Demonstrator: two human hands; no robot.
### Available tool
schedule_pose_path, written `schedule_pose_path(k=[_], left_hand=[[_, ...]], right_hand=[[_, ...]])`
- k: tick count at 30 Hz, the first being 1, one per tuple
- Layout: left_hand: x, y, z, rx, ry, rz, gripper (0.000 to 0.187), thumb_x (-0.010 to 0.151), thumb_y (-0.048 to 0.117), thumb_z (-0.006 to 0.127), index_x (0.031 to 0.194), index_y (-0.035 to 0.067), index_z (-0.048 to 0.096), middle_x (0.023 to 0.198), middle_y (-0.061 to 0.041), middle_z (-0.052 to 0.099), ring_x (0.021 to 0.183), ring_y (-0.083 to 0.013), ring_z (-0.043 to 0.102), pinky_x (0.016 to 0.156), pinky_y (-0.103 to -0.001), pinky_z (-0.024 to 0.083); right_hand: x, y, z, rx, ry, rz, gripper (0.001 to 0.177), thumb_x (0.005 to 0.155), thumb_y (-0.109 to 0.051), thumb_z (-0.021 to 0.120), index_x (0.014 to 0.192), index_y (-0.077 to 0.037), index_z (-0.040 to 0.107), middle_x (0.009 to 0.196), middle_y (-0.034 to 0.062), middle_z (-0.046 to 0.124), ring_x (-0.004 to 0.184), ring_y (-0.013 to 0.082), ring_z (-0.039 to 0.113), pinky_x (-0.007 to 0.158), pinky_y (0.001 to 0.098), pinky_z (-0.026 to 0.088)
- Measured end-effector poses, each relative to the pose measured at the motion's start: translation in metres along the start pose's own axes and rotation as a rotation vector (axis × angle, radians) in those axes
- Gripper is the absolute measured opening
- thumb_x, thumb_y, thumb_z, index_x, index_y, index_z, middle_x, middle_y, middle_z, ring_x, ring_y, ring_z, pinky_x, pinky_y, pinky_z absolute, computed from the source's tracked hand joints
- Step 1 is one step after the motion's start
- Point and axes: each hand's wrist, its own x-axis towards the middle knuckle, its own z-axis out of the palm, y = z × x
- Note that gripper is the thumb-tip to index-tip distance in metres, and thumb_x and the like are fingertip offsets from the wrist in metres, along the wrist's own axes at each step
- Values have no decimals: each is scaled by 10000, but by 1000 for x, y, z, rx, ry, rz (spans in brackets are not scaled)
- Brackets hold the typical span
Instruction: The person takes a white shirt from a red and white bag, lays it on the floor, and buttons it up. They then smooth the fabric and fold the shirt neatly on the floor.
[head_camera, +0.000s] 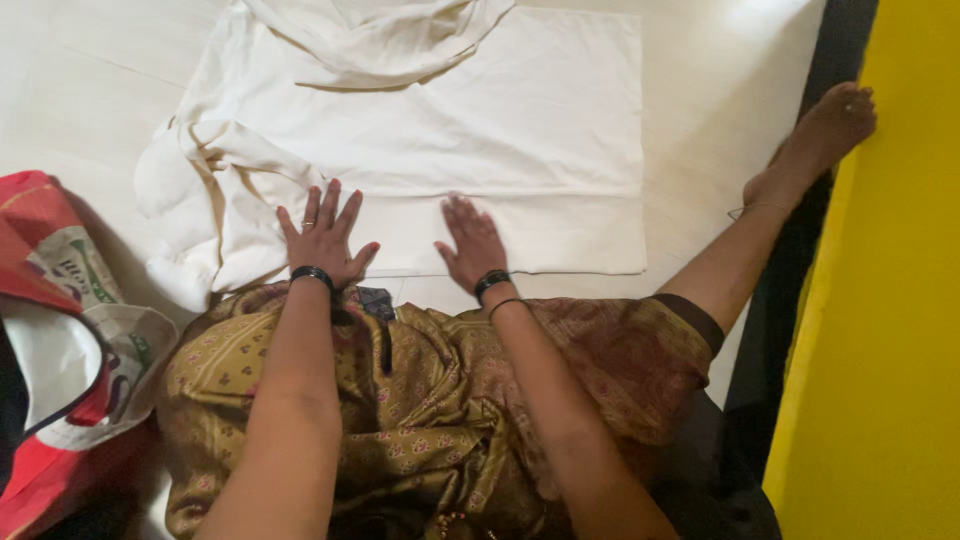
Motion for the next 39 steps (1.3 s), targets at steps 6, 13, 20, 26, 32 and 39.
schedule_pose_path(k=[6,13,20,26,32,39], left_hand=[[1,-1,3,-7,-1,-2,1013,772,857,418,1615,374,133,1708,20,41,1563,-257,31,1145,-758,-12],[1,1,-3,-13,2,3,1124,686,925,431,1608,349,145,1703,14,38,1554,-251,26,1134,-759,-20],[0,0,0,31,10,18,1146,673,938,421,1608,336,147,1711,18,18,1564,-243,20,1137,-760,-1],[1,-5,3,52,-16,17,1160,665,952,403,1607,339,115,1704,23,-5,1551,-249,18,1142,-743,0],[4,0,5,108,-45,29,1157,679,956,388,1613,334,102,1707,6,3,1554,-254,36,1153,-727,17],[3,3,-7,153,-125,1,1112,716,936,377,1613,349,81,1710,29,-16,1559,-233,17,1157,-712,26]], right_hand=[[-41,160,-5,-32,80,281,740,1054,-501,346,1653,-185,47,1732,18,14,1586,218,73,1281,459,83],[-48,175,-15,-50,217,601,726,1104,-483,320,1630,-68,39,1718,140,2,1581,279,25,1263,525,46],[-23,-55,-22,45,-229,-194,761,1039,-577,285,1621,-164,22,1705,50,-2,1567,205,29,1256,494,23],[-10,43,-4,35,-13,33,738,1067,-523,284,1638,-125,37,1714,83,28,1573,242,73,1264,438,82],[-61,199,-11,-17,119,313,731,1063,-473,360,1648,-139,76,1730,64,49,1581,243,107,1269,445,104],[-58,201,-17,-58,233,617,738,1080,-500,348,1630,-83,88,1721,111,68,1585,268,73,1255,497,64]])
